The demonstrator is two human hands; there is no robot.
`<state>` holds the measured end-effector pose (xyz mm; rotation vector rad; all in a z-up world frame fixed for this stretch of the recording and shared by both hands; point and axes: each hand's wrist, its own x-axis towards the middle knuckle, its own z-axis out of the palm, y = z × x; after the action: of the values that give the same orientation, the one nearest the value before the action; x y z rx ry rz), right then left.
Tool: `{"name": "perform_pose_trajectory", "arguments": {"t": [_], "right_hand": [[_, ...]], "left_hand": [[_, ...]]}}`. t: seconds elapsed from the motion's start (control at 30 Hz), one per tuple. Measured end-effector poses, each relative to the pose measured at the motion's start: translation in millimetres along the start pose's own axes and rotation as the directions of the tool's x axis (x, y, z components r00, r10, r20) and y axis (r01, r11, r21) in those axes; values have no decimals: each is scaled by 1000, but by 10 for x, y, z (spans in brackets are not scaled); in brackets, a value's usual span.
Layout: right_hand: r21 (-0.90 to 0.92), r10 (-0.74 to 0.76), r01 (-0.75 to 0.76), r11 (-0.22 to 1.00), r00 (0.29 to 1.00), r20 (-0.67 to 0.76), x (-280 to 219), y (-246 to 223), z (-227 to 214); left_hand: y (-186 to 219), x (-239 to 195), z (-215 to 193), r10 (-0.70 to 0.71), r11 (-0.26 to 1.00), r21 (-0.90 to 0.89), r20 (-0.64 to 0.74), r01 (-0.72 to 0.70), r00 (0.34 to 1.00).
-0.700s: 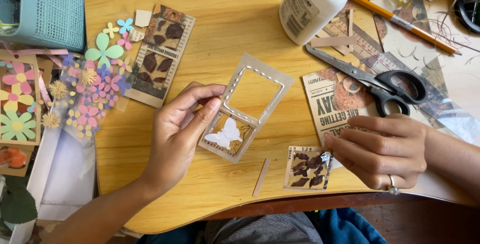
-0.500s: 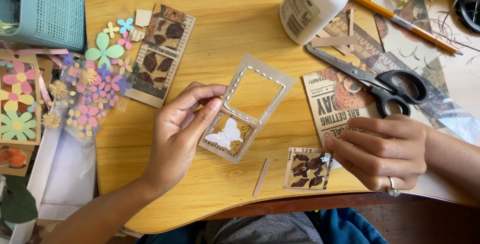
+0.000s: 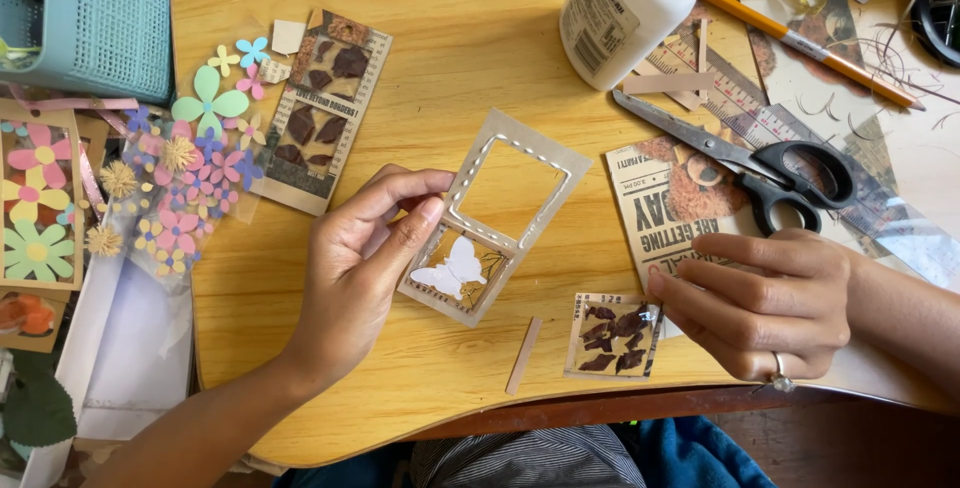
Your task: Assembling decorative paper frames and plastic inserts for scrapbooking or journaling.
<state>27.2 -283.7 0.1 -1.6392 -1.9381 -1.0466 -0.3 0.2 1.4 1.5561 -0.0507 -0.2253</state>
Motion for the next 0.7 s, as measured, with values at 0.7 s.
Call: {"name": "perform_pose_trajectory", "arguments": {"t": [0.7], "right_hand": [[4, 56, -56, 998, 998, -30, -26, -63, 6]], "left_hand": [[-5, 2, 0, -4, 1000, -7, 2, 4, 1000]]}}
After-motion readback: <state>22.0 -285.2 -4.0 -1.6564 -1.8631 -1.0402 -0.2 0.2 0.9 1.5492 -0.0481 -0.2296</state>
